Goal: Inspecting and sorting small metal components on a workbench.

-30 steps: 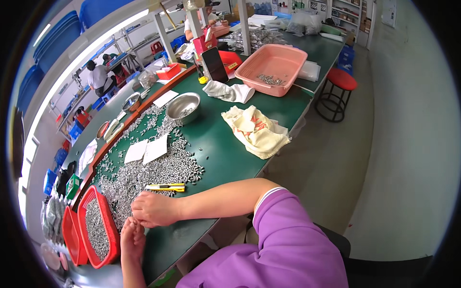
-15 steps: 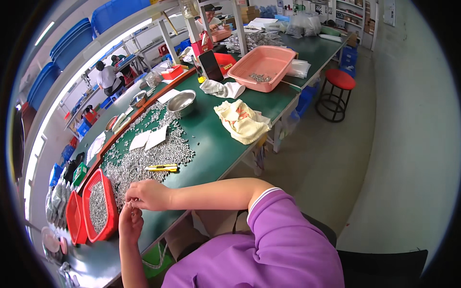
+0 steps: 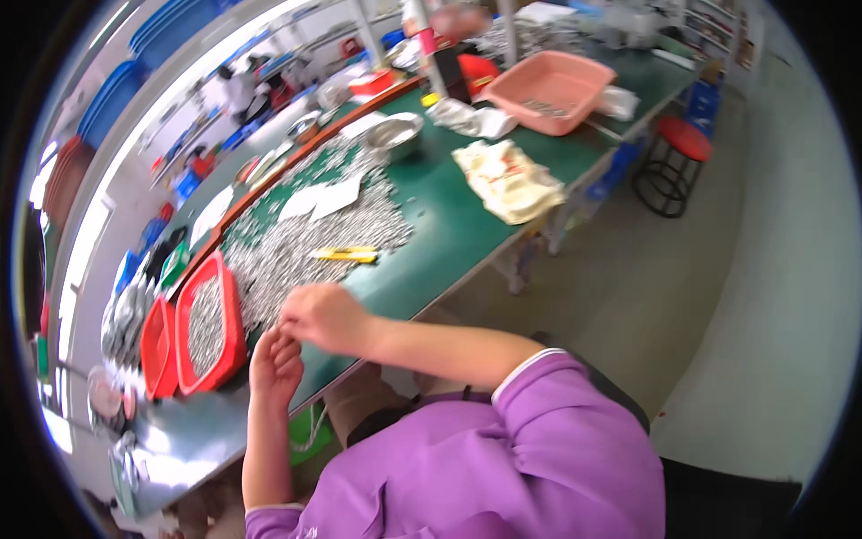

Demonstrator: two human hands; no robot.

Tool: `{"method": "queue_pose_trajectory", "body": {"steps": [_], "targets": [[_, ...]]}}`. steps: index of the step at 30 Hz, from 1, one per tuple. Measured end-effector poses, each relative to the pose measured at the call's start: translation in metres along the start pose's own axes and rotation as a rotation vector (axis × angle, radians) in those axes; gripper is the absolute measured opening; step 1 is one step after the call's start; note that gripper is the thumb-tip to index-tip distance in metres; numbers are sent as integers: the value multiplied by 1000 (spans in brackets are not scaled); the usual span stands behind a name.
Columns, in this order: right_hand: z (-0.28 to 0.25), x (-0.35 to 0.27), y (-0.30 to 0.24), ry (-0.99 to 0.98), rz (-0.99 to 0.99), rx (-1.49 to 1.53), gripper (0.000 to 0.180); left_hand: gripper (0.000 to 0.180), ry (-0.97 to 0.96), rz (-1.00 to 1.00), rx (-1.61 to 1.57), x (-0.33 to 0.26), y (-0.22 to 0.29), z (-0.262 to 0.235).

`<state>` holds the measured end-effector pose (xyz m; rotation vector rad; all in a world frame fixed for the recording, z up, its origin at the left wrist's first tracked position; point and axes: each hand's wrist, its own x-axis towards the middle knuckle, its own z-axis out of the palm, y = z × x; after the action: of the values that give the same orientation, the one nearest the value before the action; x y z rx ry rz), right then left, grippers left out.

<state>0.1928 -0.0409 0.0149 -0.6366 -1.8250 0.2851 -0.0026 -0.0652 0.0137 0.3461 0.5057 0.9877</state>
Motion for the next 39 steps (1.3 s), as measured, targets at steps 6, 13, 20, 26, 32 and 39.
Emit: {"method": "queue_pose_trajectory", "body": {"steps": [6,13,20,26,32,39], "targets": [[-63,10,37,-31,300,-298,8,6,222,229,655,-5,13,12],[-58,27,76,-329,263,-551,17,9,294,286,1418,9,17,-2],[-27,43,109,-480,169,-679,17,13,389,156,1799,20,14,11],[-40,47,49,-397,387,-320,24,14,426,110,1796,17,15,8],[-37,-8,6,-603,383,-159,30,13,408,161,1783,16,11,6],[-15,-13,7,-568,284,-302,18,12,413,174,1806,16,9,7]]}}
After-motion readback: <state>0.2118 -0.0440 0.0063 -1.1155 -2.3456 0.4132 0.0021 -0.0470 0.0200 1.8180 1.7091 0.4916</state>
